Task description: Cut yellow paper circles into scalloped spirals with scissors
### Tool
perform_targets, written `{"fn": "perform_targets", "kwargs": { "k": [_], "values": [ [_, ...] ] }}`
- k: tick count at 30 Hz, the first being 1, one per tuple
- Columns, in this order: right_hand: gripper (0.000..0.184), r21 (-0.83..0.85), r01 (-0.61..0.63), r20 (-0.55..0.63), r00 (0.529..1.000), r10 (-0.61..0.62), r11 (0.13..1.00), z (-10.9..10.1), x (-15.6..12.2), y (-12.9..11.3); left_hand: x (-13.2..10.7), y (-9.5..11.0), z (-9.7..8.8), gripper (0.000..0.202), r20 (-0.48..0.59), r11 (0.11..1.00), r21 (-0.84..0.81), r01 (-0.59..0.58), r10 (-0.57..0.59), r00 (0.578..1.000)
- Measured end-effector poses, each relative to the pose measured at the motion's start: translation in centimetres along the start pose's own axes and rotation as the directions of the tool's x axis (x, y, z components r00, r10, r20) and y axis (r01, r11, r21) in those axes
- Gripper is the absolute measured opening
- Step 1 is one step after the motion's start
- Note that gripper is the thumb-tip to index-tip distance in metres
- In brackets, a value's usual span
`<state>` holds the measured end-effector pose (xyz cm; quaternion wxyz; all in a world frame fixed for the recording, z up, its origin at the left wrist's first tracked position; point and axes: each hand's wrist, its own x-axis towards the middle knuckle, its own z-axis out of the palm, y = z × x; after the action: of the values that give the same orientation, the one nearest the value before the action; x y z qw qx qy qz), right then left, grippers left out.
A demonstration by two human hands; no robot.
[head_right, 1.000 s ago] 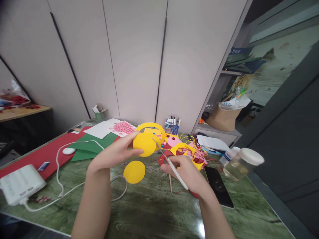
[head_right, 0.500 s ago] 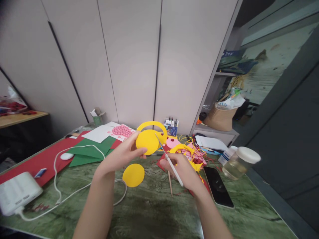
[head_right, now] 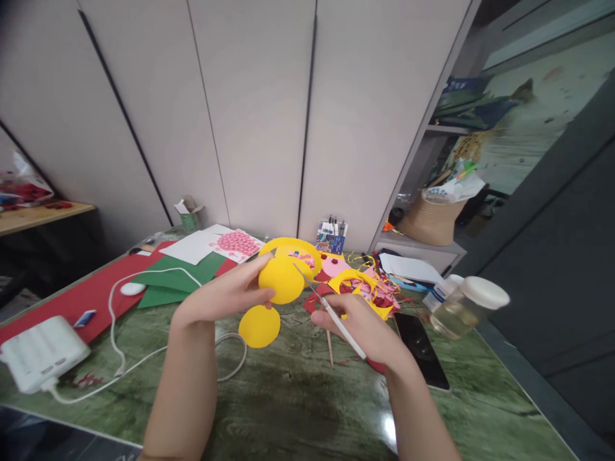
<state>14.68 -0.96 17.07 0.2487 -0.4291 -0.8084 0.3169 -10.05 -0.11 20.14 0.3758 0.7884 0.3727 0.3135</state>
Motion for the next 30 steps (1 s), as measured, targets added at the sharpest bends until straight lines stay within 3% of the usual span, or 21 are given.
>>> {"fn": "perform_targets", "kwargs": {
  "k": [7,12,17,21,27,30],
  "values": [
    [0.047,0.124,-0.008,-0.034,0.999,0.012,0.992,0.2,0.6,-0.5,1.4,1.0,1.5,0.028,-0.260,0.932,-0.353,-0.085,-0.011,0.966],
    [0.048,0.116,0.006,-0.098,0.995,0.005,0.993,0.2,0.8,0.1,2.3,1.1,2.2,0.026,-0.481,0.960,-0.233,-0.156,0.026,0.876],
    [0.043,0.130,0.000,-0.134,0.991,0.017,0.992,0.6,0.9,0.0,2.5,1.7,3.3,0.017,-0.539,0.989,-0.059,-0.135,0.082,0.838],
    [0.040,0.124,0.014,-0.156,0.988,0.005,0.992,0.9,0.8,-0.5,2.5,2.3,4.1,0.033,-0.601,0.996,0.012,-0.091,0.080,0.795],
    [0.036,0.058,0.022,-0.179,0.984,-0.011,0.998,0.7,0.3,-1.8,2.1,2.7,4.0,0.038,-0.528,0.987,-0.105,-0.124,0.050,0.848],
    [0.032,0.067,0.021,-0.188,0.982,-0.008,0.998,0.7,0.1,-2.5,1.9,2.9,4.0,0.037,-0.521,0.982,-0.110,-0.154,0.075,0.850]
  ]
}}
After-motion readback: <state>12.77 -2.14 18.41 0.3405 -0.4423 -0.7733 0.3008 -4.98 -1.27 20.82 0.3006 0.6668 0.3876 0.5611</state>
